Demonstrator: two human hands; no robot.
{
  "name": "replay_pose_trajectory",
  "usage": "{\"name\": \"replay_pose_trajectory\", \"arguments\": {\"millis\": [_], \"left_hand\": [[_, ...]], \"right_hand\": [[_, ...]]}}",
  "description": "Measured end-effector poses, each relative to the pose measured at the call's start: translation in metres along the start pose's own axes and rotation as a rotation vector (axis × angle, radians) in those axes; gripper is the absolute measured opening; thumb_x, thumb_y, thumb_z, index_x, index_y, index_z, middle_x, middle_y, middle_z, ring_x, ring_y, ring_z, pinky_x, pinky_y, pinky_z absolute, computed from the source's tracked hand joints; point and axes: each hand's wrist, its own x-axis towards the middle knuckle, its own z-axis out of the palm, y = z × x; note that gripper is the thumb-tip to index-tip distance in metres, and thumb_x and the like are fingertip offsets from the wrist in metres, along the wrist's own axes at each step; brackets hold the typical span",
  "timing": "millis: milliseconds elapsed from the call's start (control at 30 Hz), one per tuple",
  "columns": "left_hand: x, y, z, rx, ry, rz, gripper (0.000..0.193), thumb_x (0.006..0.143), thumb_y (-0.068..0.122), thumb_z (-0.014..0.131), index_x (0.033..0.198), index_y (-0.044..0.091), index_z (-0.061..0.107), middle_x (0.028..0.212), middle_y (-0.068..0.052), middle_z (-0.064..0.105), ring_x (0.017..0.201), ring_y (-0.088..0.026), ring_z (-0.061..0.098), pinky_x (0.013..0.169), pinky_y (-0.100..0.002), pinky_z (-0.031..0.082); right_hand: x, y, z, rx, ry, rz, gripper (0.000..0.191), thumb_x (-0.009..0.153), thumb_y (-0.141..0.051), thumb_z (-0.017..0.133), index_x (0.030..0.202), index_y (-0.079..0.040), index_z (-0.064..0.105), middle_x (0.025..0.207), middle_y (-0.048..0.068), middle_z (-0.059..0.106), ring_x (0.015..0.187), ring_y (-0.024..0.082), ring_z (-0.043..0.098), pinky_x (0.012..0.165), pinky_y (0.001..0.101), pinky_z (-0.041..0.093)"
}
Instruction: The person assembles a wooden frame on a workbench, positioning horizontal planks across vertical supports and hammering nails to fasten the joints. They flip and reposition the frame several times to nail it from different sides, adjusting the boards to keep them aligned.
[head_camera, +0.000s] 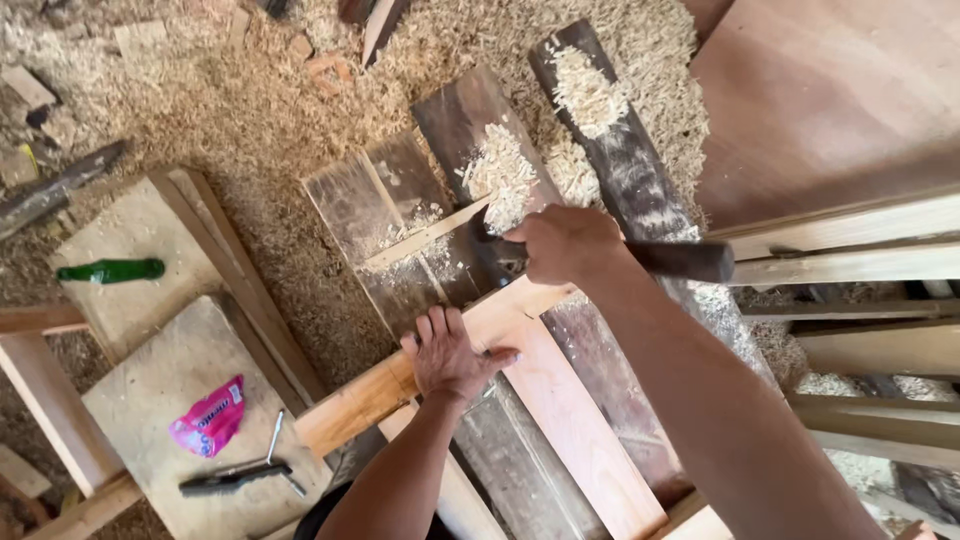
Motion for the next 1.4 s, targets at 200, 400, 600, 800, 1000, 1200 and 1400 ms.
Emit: {"name": "replay_pose_trajectory", "arguments": {"millis": [200,400,600,800,1000,1200,1400], "left_hand": [[-0.002,0.010,0.000,-0.003,0.046,-0.012,0.117,0.049,0.092,0.074,0.125,0.008,0.047,0.123,-0.010,0.044,0.118,-0.028,0.040,0.098,-0.049,0.034],[0.005,0.031,0.006,-0.006,0.060,0.008,0.115,0.048,0.095,0.074,0.119,0.009,0.048,0.122,-0.010,0.044,0.117,-0.027,0.039,0.098,-0.049,0.034],[0.008,0.025,0.011,0.004,0.100,0.036,0.116,0.045,0.098,0.071,0.115,0.009,0.048,0.121,-0.010,0.045,0.115,-0.026,0.040,0.097,-0.049,0.034],[0.013,0.031,0.005,-0.019,0.028,0.033,0.118,0.049,0.097,0.070,0.122,0.007,0.047,0.121,-0.010,0.046,0.117,-0.027,0.041,0.099,-0.051,0.034],[0.008,0.031,0.003,0.002,0.006,0.042,0.128,0.054,0.100,0.069,0.133,0.003,0.041,0.139,-0.019,0.041,0.129,-0.035,0.035,0.108,-0.059,0.028],[-0.002,0.041,-0.010,-0.013,-0.042,-0.018,0.115,0.059,0.089,0.072,0.132,0.005,0.044,0.133,-0.015,0.043,0.128,-0.031,0.037,0.108,-0.053,0.032],[-0.020,0.039,-0.019,-0.102,0.095,0.050,0.106,0.057,0.080,0.082,0.121,0.002,0.048,0.124,-0.014,0.043,0.122,-0.030,0.038,0.101,-0.049,0.031]], "right_hand": [[-0.027,0.009,0.014,0.186,0.243,0.022,0.063,0.095,-0.022,0.060,0.154,-0.038,0.044,0.104,0.013,0.071,0.091,0.029,0.072,0.083,0.0451,0.060],[-0.033,0.011,0.010,0.182,0.077,0.073,0.054,0.098,-0.020,0.057,0.148,-0.039,0.051,0.095,0.008,0.069,0.084,0.022,0.072,0.077,0.0429,0.063],[-0.004,0.020,-0.012,0.178,0.159,0.071,0.060,0.101,-0.021,0.056,0.158,-0.030,0.036,0.096,0.010,0.068,0.084,0.023,0.072,0.076,0.0436,0.063],[0.044,0.011,0.006,-0.113,0.031,-0.088,0.037,0.088,-0.021,0.070,0.125,-0.026,0.073,0.100,0.003,0.068,0.090,0.022,0.067,0.076,0.0441,0.054],[0.001,0.049,0.060,0.460,0.303,0.016,0.033,0.095,-0.021,0.063,0.126,-0.011,0.065,0.075,0.013,0.070,0.061,0.022,0.068,0.054,0.0358,0.056],[-0.071,0.027,0.205,1.137,0.735,-0.103,0.040,0.094,-0.027,0.063,0.128,-0.008,0.053,0.066,0.008,0.065,0.053,0.017,0.063,0.048,0.0343,0.053],[-0.109,-0.036,0.295,1.285,0.723,0.384,0.031,0.100,-0.035,0.059,0.102,-0.005,0.051,0.056,0.010,0.061,0.046,0.021,0.060,0.044,0.0384,0.048]]}}
